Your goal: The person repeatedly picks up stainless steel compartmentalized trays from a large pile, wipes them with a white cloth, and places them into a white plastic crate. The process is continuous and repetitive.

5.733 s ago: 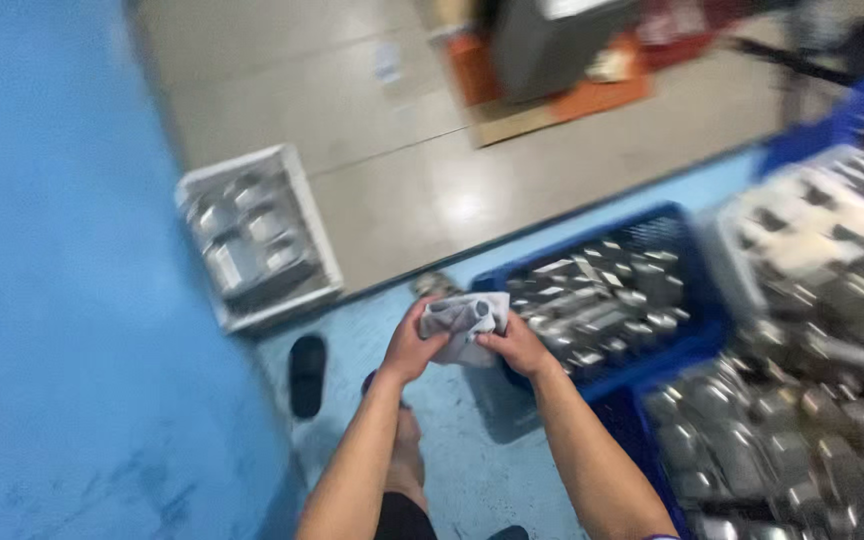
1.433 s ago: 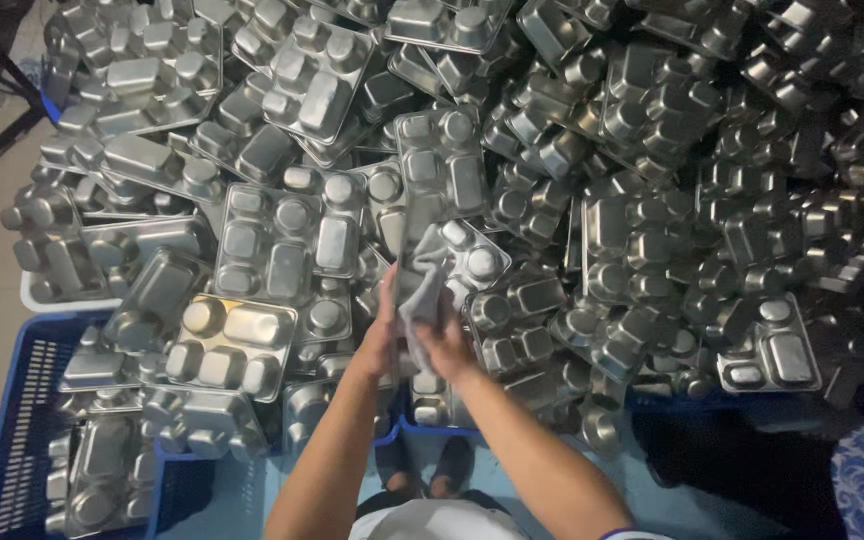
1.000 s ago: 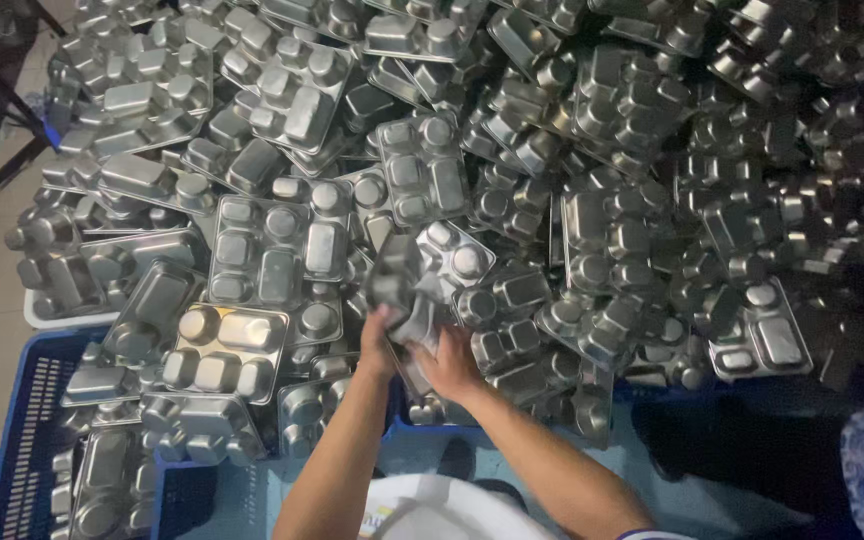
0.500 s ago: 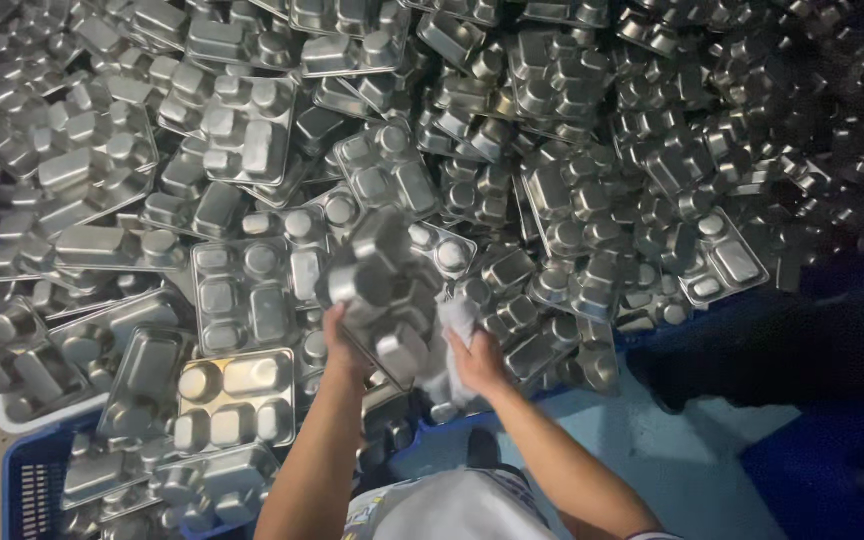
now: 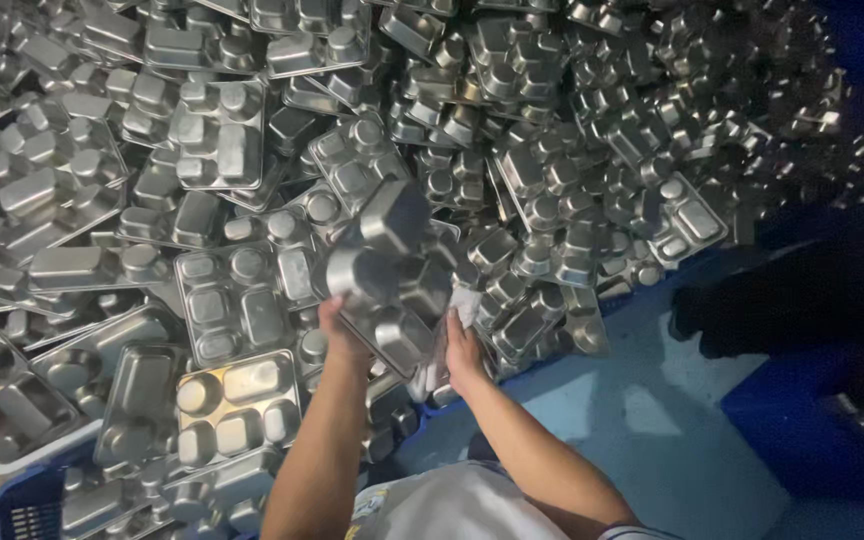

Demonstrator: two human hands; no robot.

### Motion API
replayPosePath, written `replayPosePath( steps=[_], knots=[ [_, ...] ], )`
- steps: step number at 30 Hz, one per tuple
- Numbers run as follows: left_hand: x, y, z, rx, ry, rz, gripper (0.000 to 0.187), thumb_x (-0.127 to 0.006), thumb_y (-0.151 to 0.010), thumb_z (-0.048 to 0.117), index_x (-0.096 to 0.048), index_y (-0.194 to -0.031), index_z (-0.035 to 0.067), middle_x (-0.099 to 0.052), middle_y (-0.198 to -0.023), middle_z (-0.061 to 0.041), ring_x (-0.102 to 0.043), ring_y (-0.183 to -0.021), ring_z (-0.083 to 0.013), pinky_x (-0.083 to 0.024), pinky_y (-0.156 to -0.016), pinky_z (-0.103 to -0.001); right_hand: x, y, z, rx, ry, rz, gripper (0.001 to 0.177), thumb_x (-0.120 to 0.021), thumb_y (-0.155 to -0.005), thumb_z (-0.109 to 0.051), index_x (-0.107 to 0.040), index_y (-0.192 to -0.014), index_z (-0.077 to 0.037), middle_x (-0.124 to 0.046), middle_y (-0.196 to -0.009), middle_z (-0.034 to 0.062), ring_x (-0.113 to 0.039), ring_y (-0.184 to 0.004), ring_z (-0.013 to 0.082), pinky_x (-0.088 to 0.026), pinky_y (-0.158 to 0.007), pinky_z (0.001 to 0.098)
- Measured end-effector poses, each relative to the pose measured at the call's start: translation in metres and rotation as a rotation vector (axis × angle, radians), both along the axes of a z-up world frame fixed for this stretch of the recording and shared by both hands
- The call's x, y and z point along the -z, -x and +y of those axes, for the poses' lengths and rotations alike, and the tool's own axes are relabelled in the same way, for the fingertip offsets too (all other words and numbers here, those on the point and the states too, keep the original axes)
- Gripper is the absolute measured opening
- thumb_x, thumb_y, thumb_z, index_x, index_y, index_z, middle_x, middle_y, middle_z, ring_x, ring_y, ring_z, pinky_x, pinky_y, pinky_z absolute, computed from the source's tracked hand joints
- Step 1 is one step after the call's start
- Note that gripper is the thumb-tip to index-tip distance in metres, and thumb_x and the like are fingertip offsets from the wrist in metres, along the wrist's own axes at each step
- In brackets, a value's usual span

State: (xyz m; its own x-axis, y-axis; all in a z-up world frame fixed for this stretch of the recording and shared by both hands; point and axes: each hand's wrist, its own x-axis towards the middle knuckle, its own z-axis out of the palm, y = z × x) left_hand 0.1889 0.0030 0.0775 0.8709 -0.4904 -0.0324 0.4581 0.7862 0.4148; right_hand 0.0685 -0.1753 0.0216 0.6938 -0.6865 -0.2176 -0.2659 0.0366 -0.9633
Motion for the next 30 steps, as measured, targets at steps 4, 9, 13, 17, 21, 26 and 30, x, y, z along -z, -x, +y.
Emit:
replayPosePath(
  steps=[4, 9, 13, 17, 21, 26, 30],
  knots=[
    [0.003, 0.001, 0.001, 0.129, 0.048, -0.013, 0.071, -0.066, -0.073, 0.050, -0.062, -0.127, 0.005, -0.069, -0.122, -0.018, -0.067, -0.112, -0.0379, -0.053, -0.098, -0.057, -0.031, -0.020, -0.065, 0.107, -0.248, -0.174, 0.082, -0.050, -0.094, -0.061, -0.047, -0.147, 0.001, -0.058, -0.146, 0.0214, -0.055, -0.135, 0.0336, -0.043, -0.110, 0.0390],
    [0.014, 0.025, -0.026, 0.169, -0.044, -0.099, 0.063, -0.071, -0.075, 0.040, -0.063, -0.129, 0.007, -0.067, -0.118, -0.013, -0.064, -0.109, -0.0341, -0.052, -0.097, -0.058, -0.045, -0.044, -0.133, -0.169, 0.447, 0.110, 0.073, -0.051, -0.093, -0.060, -0.067, -0.130, 0.001, -0.071, -0.130, 0.0241, -0.069, -0.123, 0.0376, -0.051, -0.106, 0.0434],
    [0.010, 0.032, -0.046, -0.085, -0.168, 0.114, 0.051, -0.069, -0.077, 0.046, -0.063, -0.112, 0.010, -0.067, -0.107, -0.013, -0.067, -0.100, -0.0344, -0.054, -0.090, -0.055, -0.003, -0.029, -0.126, -0.193, 0.653, -0.104, 0.073, -0.055, -0.100, -0.057, -0.057, -0.138, 0.005, -0.057, -0.141, 0.0283, -0.053, -0.132, 0.0382, -0.040, -0.111, 0.0452],
    [0.005, 0.026, -0.044, -0.312, -0.137, 0.250, 0.037, -0.069, -0.077, 0.045, -0.058, -0.097, 0.017, -0.065, -0.105, -0.003, -0.066, -0.105, -0.0251, -0.053, -0.095, -0.054, 0.004, 0.003, -0.149, -0.076, 0.110, 0.156, 0.070, -0.052, -0.098, -0.058, -0.068, -0.132, 0.000, -0.069, -0.130, 0.0242, -0.062, -0.119, 0.0318, -0.047, -0.103, 0.0460],
    [0.005, 0.024, -0.056, -0.131, -0.125, 0.105, 0.056, -0.072, -0.071, 0.042, -0.056, -0.117, 0.014, -0.064, -0.115, -0.005, -0.064, -0.109, -0.0256, -0.052, -0.097, -0.050, -0.032, 0.029, -0.159, -0.046, -0.350, -0.197, 0.074, -0.053, -0.098, -0.061, -0.054, -0.142, -0.002, -0.061, -0.144, 0.0120, -0.058, -0.132, 0.0216, -0.042, -0.113, 0.0377],
    [-0.028, 0.051, -0.096, 0.164, -0.512, -0.396, 0.096, -0.078, -0.064, 0.038, -0.041, -0.148, 0.011, -0.059, -0.130, -0.008, -0.059, -0.118, -0.0255, -0.049, -0.102, -0.045, -0.054, -0.018, -0.091, -0.456, -0.175, -0.414, 0.081, -0.047, -0.098, -0.064, -0.036, -0.156, -0.009, -0.038, -0.161, 0.0054, -0.036, -0.147, 0.0170, -0.029, -0.120, 0.0337],
    [-0.066, 0.095, -0.087, 0.175, -0.415, -0.710, 0.126, -0.077, -0.062, 0.045, -0.017, -0.167, 0.010, -0.042, -0.157, -0.011, -0.042, -0.144, -0.0252, -0.034, -0.119, -0.041, -0.075, -0.093, -0.143, -0.244, 0.176, -0.308, 0.074, -0.058, -0.098, -0.057, -0.048, -0.149, -0.005, -0.054, -0.149, 0.0123, -0.052, -0.135, 0.0237, -0.038, -0.114, 0.0351]
  ],
)
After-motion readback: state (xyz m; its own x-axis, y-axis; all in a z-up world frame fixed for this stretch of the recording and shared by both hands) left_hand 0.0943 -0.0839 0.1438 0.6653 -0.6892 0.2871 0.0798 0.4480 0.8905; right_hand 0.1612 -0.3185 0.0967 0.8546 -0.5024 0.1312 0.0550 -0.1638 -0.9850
